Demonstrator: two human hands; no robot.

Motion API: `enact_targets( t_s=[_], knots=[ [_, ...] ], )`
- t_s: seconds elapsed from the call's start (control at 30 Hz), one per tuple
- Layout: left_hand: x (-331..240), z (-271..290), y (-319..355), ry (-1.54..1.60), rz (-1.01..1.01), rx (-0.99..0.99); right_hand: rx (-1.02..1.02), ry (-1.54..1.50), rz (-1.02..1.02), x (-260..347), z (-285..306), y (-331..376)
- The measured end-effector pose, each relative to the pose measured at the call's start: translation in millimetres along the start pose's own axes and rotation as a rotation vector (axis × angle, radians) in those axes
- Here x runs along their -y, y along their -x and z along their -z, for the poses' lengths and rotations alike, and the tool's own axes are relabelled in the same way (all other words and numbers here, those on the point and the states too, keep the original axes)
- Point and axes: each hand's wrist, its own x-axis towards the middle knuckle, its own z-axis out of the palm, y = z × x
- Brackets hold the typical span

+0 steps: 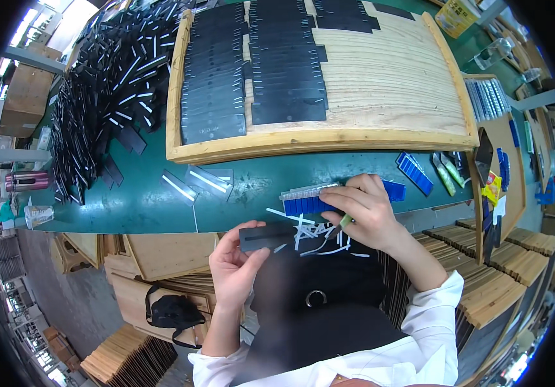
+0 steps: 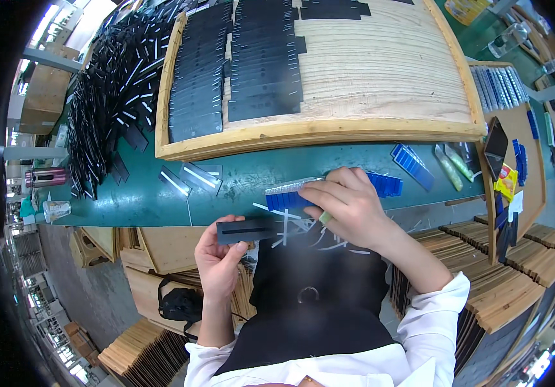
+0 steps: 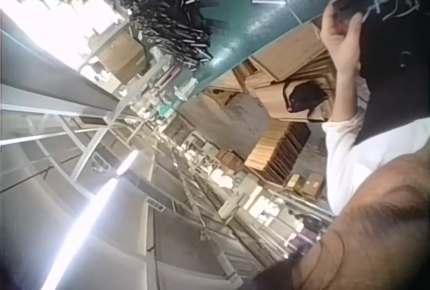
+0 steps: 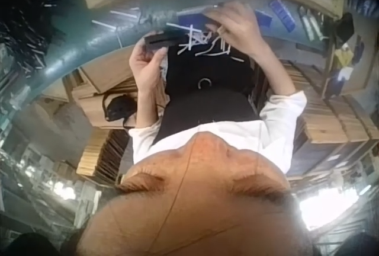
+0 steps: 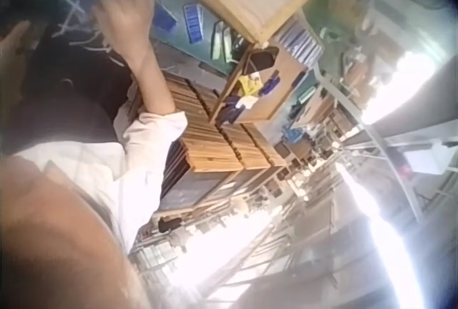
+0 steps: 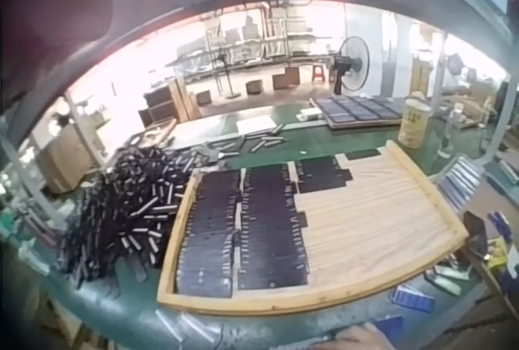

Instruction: The person assembles small electronic components by sticking black plates and blue strips together with adhesive tape, then organizes the assembled components into a wooden tray. The adhesive tape is applied using a hand applicator.

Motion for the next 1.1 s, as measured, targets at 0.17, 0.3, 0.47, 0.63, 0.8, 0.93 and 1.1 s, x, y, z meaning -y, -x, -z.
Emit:
enact_targets(
  t_s=[0.17, 0.3, 0.47, 0.63, 0.8, 0.93, 1.1],
  knots=[
    [1, -4, -2, 0.063, 0.021, 0.018, -0.032, 0.035, 0.054, 0, 1, 1],
    [10, -2, -2, 0.017, 0.014, 0.037, -0.059, 0.281, 0.315, -3, 4, 5],
    [18, -6, -2, 0.002, -0.031, 0.108, -0.247, 0.413, 0.585, 0, 1, 9],
    [9, -18, 0, -0.029, 0.004, 0.087, -0.253, -0.086, 0.281, 21, -8, 11],
    [6, -20, 2, -0.038, -0.001, 0.106, -0.151, -0.24, 0.134, 27, -6, 4],
    [7, -19, 2, -0.01, -0.011, 0.114, -0.116, -0.216, 0.132, 27, -5, 4],
    [6, -20, 3, -0.02, -0.012, 0.113, -0.118, -0.202, 0.142, 28, -6, 4]
  ],
)
